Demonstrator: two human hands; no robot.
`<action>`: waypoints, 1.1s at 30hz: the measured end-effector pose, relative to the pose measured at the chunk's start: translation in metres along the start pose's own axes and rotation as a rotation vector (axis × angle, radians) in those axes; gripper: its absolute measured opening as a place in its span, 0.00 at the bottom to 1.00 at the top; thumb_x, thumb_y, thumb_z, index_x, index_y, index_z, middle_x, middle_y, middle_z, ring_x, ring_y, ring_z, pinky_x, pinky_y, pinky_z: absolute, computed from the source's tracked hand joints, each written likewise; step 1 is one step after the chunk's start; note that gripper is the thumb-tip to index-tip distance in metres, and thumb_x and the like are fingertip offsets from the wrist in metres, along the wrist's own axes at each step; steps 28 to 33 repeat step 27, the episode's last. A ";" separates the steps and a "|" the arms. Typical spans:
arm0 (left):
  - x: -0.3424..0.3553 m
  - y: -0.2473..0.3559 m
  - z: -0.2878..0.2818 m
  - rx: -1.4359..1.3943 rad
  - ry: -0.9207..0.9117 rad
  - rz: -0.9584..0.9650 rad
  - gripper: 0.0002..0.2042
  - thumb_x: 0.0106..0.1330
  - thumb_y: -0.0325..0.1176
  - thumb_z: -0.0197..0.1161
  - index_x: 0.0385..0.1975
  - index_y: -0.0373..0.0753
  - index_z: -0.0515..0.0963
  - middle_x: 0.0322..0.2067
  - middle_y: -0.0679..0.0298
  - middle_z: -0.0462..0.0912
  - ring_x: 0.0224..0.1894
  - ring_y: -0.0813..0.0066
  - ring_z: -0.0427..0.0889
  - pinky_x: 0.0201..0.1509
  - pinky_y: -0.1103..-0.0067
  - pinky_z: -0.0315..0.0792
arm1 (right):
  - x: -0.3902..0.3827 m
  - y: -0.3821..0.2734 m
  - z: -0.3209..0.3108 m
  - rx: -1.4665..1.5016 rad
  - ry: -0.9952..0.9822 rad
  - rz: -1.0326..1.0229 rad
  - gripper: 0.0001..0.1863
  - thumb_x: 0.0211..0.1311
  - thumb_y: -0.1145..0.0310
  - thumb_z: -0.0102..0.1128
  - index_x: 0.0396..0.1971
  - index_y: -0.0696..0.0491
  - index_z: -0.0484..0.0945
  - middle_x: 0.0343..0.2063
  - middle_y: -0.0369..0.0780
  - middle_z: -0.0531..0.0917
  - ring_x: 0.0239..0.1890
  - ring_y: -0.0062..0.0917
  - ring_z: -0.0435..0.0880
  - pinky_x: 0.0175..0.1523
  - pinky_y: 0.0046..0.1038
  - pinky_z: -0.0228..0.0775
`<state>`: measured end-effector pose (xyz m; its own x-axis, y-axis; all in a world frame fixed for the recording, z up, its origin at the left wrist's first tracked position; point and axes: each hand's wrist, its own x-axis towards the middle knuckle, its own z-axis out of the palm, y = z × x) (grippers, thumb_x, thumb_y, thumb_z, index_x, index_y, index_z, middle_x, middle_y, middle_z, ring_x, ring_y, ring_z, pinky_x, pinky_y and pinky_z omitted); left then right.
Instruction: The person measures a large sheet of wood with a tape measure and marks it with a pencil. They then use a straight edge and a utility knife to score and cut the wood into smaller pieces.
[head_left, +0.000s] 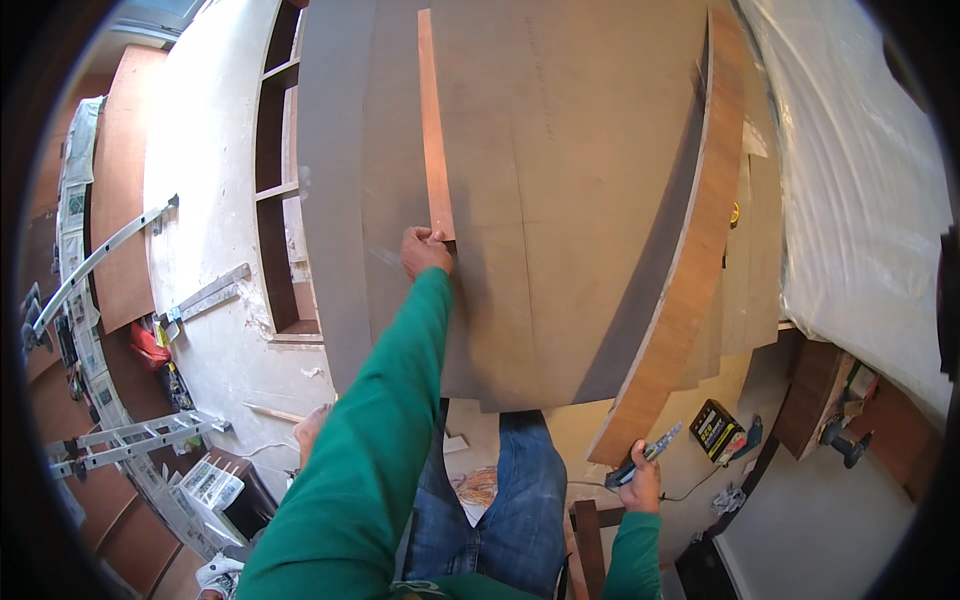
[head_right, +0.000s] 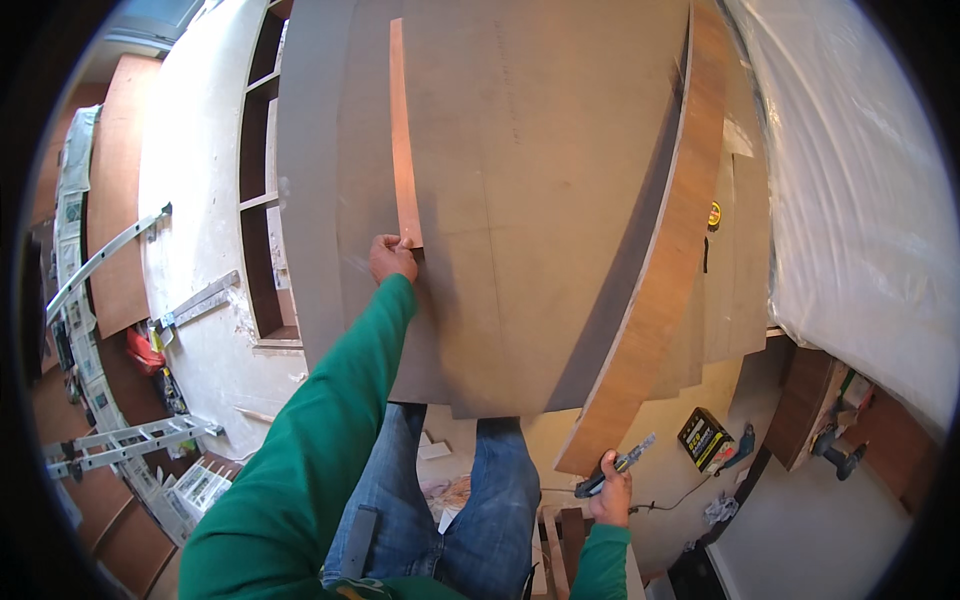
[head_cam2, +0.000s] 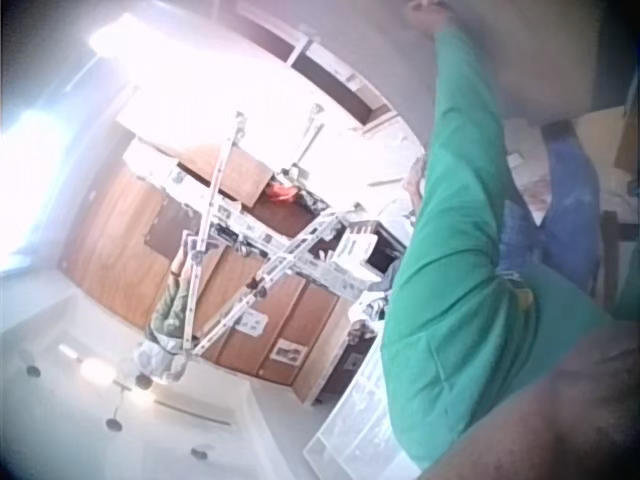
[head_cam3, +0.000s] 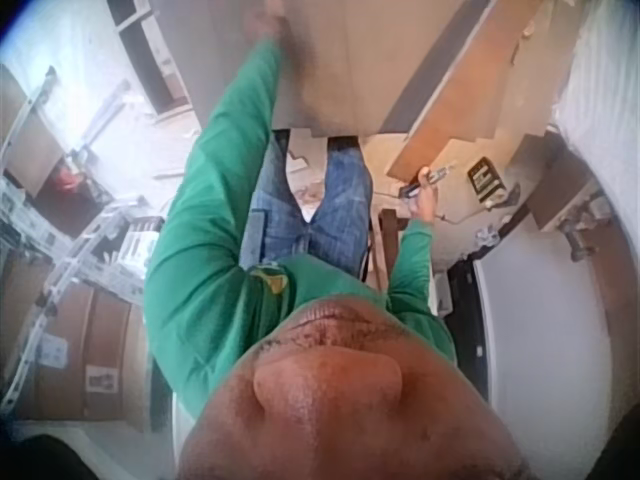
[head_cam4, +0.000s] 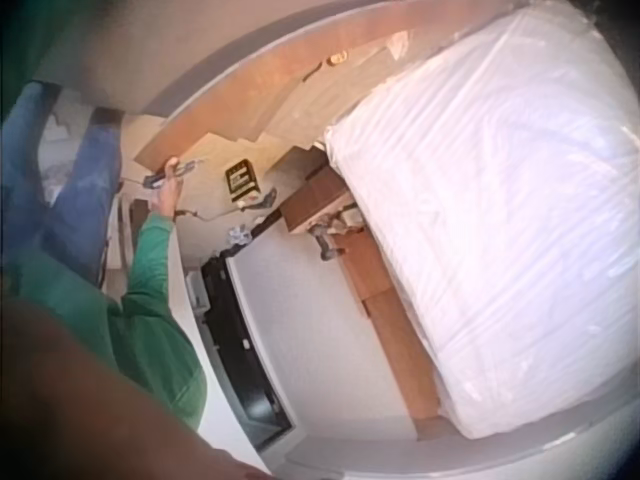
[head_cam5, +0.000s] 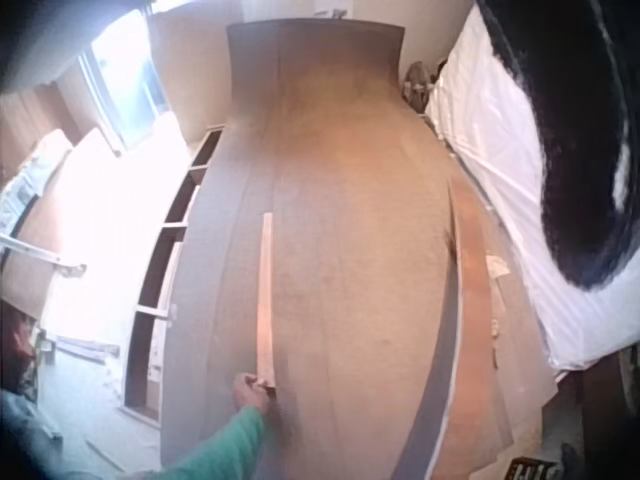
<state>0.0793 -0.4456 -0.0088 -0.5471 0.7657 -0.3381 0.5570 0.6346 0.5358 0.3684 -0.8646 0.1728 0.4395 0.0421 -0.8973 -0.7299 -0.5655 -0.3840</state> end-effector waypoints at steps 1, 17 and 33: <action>0.003 -0.002 -0.001 0.013 0.008 -0.002 0.08 0.63 0.32 0.72 0.34 0.39 0.80 0.34 0.56 0.88 0.37 0.57 0.87 0.44 0.65 0.77 | 0.008 0.006 -0.007 -0.005 -0.033 -0.034 0.10 0.68 0.60 0.71 0.39 0.46 0.78 0.34 0.29 0.76 0.37 0.21 0.78 0.37 0.34 0.74; -0.197 0.125 -0.065 0.279 -0.759 0.386 0.56 0.42 0.61 0.83 0.66 0.33 0.60 0.58 0.47 0.74 0.61 0.47 0.77 0.62 0.59 0.74 | -0.050 0.106 0.174 0.454 -0.536 0.168 0.24 0.70 0.51 0.66 0.59 0.46 0.75 0.52 0.36 0.83 0.54 0.32 0.82 0.58 0.42 0.72; 0.091 0.064 -0.177 0.500 -0.775 0.701 0.49 0.48 0.52 0.82 0.68 0.39 0.62 0.61 0.47 0.77 0.59 0.47 0.80 0.63 0.61 0.76 | -0.066 0.137 0.231 0.103 -0.472 0.182 0.33 0.73 0.51 0.61 0.71 0.50 0.64 0.55 0.47 0.82 0.54 0.38 0.84 0.66 0.43 0.71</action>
